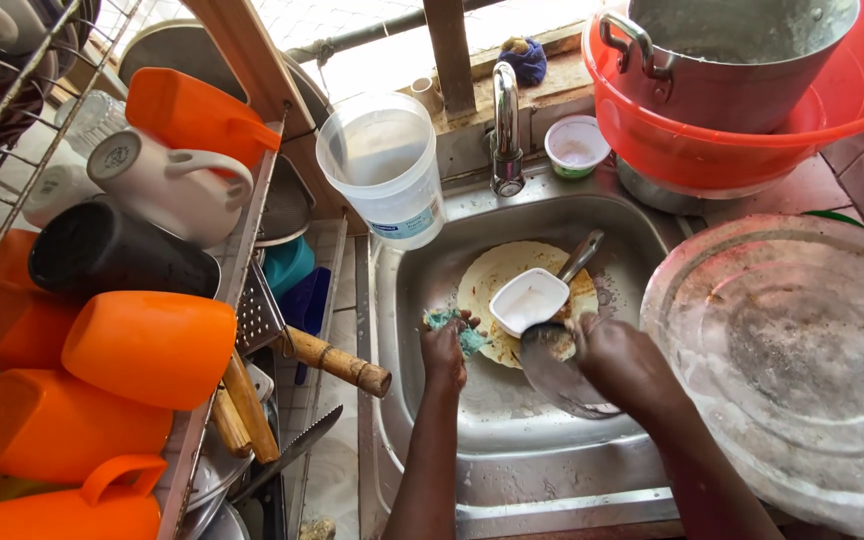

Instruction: The person washes a stack of dirty dishes in a kitchen sink. They use a sponge and running water to scrub a plate, a small container, and a strainer, rinsing each item before placing it aside.

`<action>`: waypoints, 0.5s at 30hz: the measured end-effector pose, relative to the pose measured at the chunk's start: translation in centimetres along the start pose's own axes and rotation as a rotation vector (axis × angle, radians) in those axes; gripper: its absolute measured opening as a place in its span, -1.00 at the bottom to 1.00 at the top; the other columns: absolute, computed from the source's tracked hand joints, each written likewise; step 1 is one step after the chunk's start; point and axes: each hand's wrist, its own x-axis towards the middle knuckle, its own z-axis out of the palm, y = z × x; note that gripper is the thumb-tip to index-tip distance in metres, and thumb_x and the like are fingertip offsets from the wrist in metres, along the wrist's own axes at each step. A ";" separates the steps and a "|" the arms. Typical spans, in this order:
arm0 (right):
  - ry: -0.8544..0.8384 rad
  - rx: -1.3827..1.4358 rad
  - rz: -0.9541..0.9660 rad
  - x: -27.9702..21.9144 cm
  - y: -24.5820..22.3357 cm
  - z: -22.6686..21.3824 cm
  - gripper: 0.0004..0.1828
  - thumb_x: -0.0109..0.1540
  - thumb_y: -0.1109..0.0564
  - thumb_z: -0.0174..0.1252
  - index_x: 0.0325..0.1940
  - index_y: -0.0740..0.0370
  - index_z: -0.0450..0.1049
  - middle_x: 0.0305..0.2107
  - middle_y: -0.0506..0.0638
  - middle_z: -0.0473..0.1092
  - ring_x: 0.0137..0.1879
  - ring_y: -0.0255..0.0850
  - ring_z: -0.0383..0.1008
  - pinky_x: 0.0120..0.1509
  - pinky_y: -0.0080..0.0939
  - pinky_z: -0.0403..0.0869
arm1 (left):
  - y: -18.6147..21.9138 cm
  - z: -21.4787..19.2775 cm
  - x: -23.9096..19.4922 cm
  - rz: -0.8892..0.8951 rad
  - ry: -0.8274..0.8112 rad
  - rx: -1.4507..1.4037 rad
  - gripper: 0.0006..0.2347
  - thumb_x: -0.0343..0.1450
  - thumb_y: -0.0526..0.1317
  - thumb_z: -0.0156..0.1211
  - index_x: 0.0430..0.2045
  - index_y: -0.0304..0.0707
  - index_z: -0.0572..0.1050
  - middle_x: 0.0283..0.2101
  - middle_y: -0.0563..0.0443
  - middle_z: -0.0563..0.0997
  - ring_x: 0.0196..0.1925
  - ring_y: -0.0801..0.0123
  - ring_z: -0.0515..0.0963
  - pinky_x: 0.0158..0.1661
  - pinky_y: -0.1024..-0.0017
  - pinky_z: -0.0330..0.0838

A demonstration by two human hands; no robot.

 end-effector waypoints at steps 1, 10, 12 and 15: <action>0.124 0.075 -0.054 -0.6 -1.2 -1.9 -0.56 0.42 -0.12 -0.10 -0.25 0.22 0.54 -0.40 0.43 0.54 -0.09 0.38 0.60 0.10 0.44 0.55 | -0.4 -0.3 1.0 0.050 0.025 0.061 -0.51 0.35 -0.52 0.15 0.14 -0.18 0.16 -0.29 -0.25 0.64 -0.39 0.05 0.71 -0.37 -0.02 0.69; 0.076 1.412 0.151 8.6 0.9 6.6 -0.53 0.42 -0.07 0.10 0.15 0.44 0.48 0.09 0.46 0.42 0.28 0.26 0.40 0.39 0.26 0.29 | 3.9 12.8 10.1 0.156 -0.122 0.635 -0.46 0.19 -0.08 0.67 -0.08 -0.35 0.50 -0.34 -0.18 0.71 -0.41 0.18 0.74 -0.38 0.27 0.66; 0.002 1.594 0.184 11.3 2.8 8.9 -0.52 0.42 -0.07 0.11 0.21 0.40 0.44 0.11 0.40 0.42 0.27 0.21 0.42 0.41 0.24 0.30 | 2.7 15.5 12.8 0.137 -0.121 0.653 -0.45 0.20 -0.06 0.65 -0.07 -0.35 0.48 -0.35 -0.17 0.71 -0.39 0.16 0.74 -0.38 0.23 0.65; -0.075 1.814 0.241 15.2 5.4 12.0 -0.55 0.41 -0.11 0.13 0.19 0.30 0.46 0.01 0.34 0.47 0.13 0.19 0.51 0.32 0.28 0.39 | -0.7 17.6 19.1 0.081 -0.090 0.688 -0.52 0.30 -0.15 0.40 0.07 -0.38 0.43 -0.51 -0.19 0.56 -0.60 0.15 0.55 -0.62 0.24 0.37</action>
